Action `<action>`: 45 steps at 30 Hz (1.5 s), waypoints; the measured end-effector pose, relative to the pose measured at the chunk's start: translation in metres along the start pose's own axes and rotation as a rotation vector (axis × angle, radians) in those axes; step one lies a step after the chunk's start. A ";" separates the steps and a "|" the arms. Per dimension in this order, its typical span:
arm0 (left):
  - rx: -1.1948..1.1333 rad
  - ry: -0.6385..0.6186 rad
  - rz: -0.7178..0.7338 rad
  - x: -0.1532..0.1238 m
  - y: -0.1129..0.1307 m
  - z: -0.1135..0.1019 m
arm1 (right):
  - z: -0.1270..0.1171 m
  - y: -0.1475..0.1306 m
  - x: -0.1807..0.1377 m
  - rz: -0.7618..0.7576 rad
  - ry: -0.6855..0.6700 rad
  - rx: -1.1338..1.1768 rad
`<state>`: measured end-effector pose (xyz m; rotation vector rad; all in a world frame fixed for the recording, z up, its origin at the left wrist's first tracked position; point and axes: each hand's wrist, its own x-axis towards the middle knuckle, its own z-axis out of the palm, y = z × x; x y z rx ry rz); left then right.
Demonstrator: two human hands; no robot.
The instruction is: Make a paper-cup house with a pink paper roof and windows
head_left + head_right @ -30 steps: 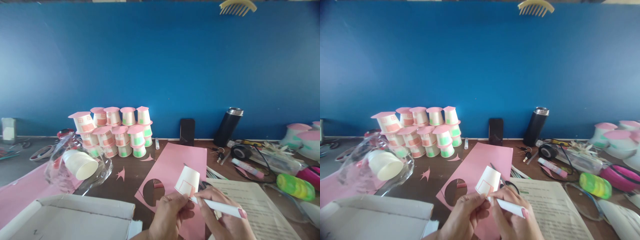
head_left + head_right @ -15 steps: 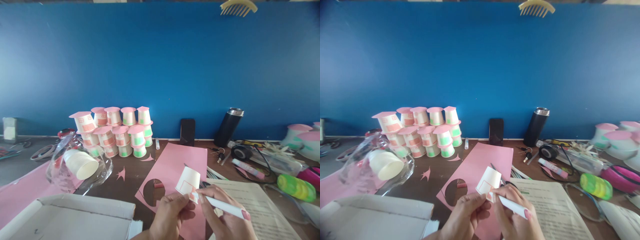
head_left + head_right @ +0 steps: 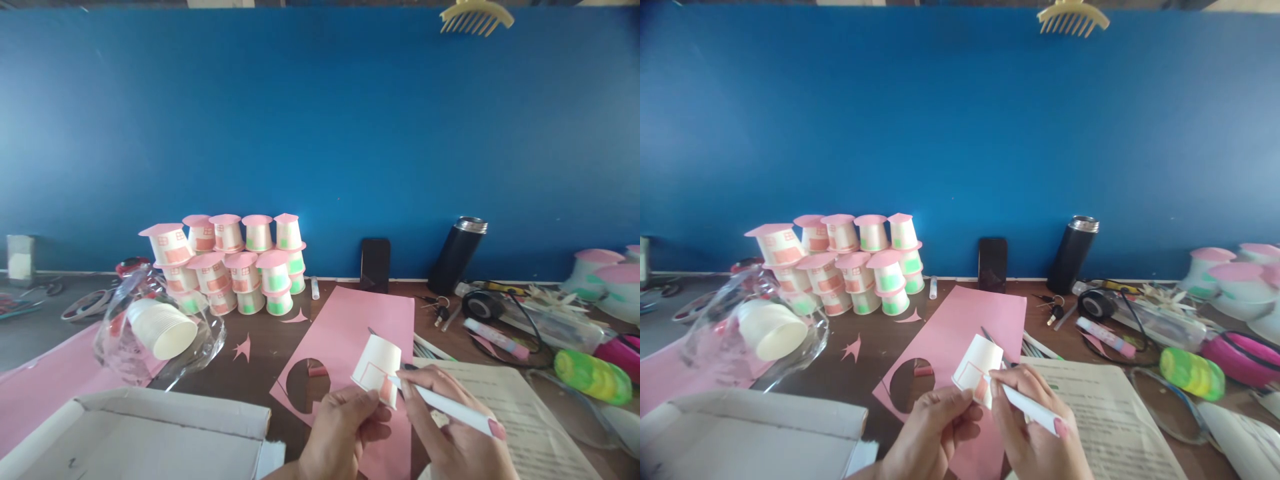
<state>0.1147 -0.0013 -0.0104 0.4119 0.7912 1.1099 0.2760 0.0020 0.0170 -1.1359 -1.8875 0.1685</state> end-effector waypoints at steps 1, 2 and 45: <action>0.005 0.000 0.000 0.000 0.000 0.000 | 0.000 0.000 0.000 0.002 0.001 -0.001; 0.009 0.000 -0.001 0.000 0.000 0.000 | 0.000 0.000 0.000 0.005 0.002 -0.001; 0.035 0.005 0.045 -0.001 0.001 0.003 | -0.002 -0.001 0.001 0.011 -0.035 0.001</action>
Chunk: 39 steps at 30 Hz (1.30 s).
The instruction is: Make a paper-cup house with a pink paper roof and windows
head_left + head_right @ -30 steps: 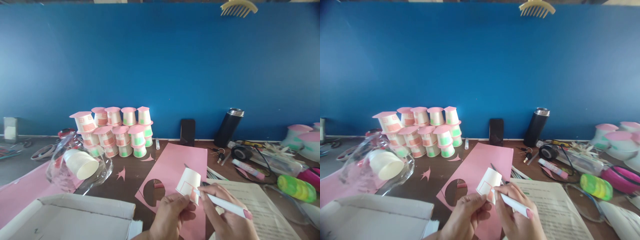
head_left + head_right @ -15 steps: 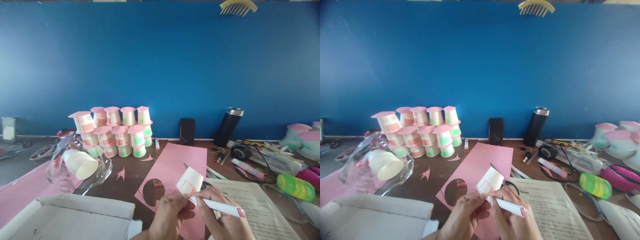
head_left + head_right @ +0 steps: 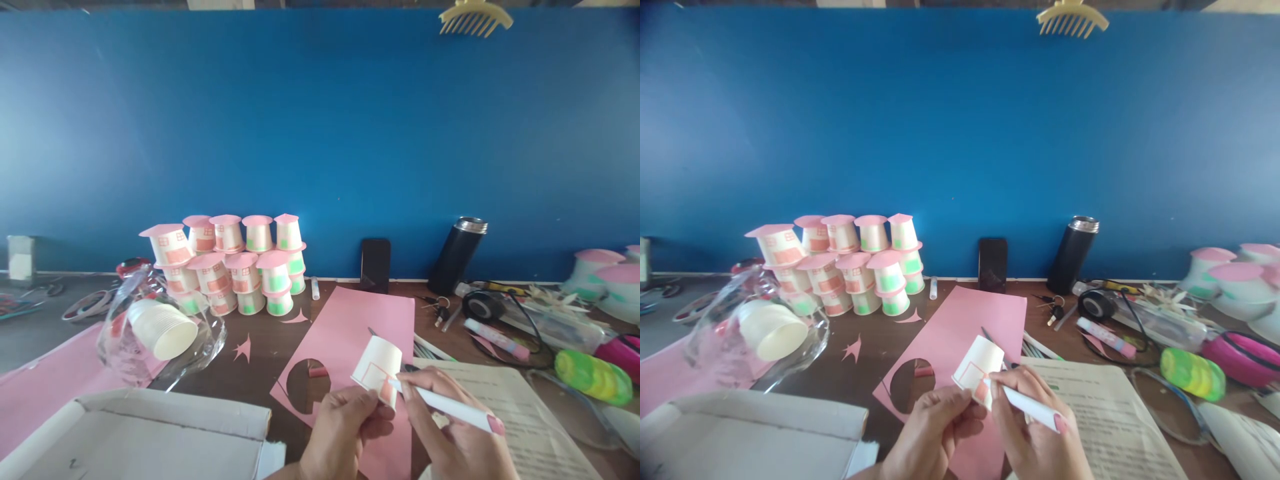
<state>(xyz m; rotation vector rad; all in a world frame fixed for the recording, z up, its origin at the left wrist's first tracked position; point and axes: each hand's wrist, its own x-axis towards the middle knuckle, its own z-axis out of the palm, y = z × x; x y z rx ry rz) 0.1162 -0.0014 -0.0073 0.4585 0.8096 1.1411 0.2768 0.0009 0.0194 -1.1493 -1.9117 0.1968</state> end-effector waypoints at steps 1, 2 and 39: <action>0.001 -0.001 -0.001 0.000 0.000 0.000 | 0.000 0.000 0.000 0.007 0.001 -0.005; 0.003 -0.003 -0.002 -0.001 0.001 0.000 | 0.000 0.000 0.000 0.012 0.001 -0.010; 0.022 -0.060 0.002 0.000 0.001 0.000 | 0.000 -0.008 -0.001 0.010 -0.014 0.058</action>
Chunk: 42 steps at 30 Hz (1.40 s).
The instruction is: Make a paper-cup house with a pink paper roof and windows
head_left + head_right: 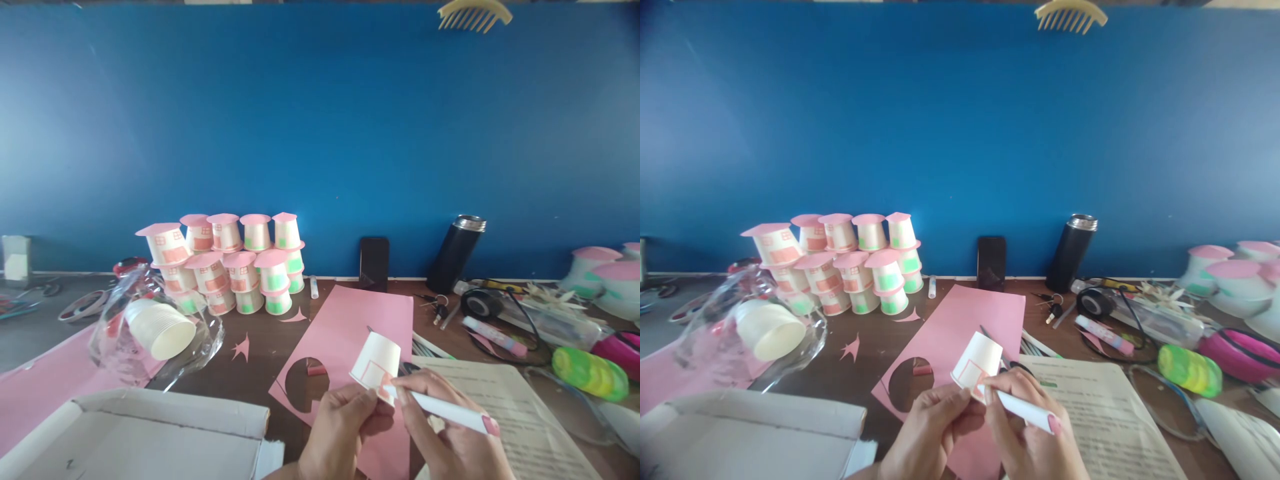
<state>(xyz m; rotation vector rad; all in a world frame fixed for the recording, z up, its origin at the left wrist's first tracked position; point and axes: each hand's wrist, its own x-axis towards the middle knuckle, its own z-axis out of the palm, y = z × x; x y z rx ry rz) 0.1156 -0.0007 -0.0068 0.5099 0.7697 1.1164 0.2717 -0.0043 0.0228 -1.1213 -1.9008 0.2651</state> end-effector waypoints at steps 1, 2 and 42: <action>-0.009 0.006 -0.006 0.000 0.000 0.001 | -0.001 0.001 0.000 -0.005 0.005 -0.010; -0.014 0.008 -0.010 0.000 0.001 0.001 | -0.002 0.002 0.001 -0.008 0.009 -0.019; 0.091 -0.066 0.039 0.001 -0.004 -0.005 | 0.001 -0.005 -0.001 0.073 -0.040 0.060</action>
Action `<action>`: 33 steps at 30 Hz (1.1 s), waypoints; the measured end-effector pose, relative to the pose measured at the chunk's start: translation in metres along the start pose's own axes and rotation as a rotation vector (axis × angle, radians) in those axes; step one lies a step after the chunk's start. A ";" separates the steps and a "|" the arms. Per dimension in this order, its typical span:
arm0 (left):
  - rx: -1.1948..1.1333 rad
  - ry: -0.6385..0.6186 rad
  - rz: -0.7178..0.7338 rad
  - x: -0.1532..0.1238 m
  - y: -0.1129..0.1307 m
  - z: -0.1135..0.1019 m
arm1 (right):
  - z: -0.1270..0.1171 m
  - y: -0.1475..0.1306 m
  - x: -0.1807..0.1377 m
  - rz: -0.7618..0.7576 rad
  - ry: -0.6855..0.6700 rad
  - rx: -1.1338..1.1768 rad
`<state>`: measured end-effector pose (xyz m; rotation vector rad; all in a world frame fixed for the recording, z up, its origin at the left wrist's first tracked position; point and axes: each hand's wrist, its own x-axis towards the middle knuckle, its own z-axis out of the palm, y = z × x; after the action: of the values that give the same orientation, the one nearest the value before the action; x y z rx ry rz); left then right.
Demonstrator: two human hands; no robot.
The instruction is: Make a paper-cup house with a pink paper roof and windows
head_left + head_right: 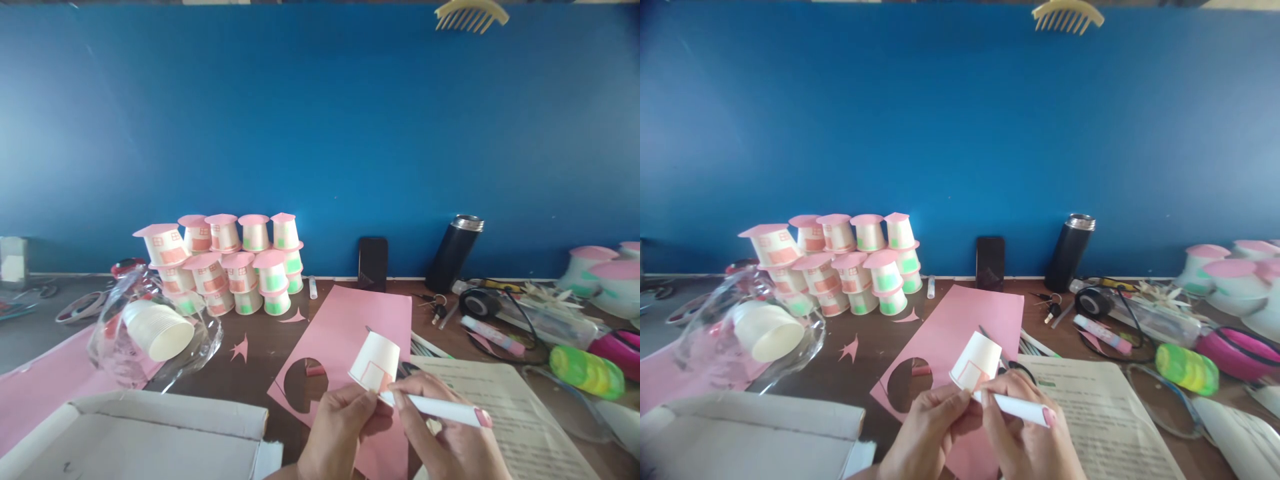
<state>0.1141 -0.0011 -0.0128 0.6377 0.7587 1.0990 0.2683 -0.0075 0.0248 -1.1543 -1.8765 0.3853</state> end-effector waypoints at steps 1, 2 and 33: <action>-0.001 -0.002 0.005 0.000 0.000 0.000 | 0.000 0.000 0.000 -0.002 0.010 -0.008; -0.003 -0.009 0.006 0.000 0.001 0.001 | 0.000 0.000 0.000 -0.007 0.019 -0.020; -0.019 0.024 -0.015 0.001 0.000 0.001 | -0.003 0.009 0.002 -0.056 0.047 -0.082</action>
<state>0.1150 -0.0003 -0.0119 0.6031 0.7718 1.1000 0.2760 -0.0015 0.0217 -1.1521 -1.8939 0.2495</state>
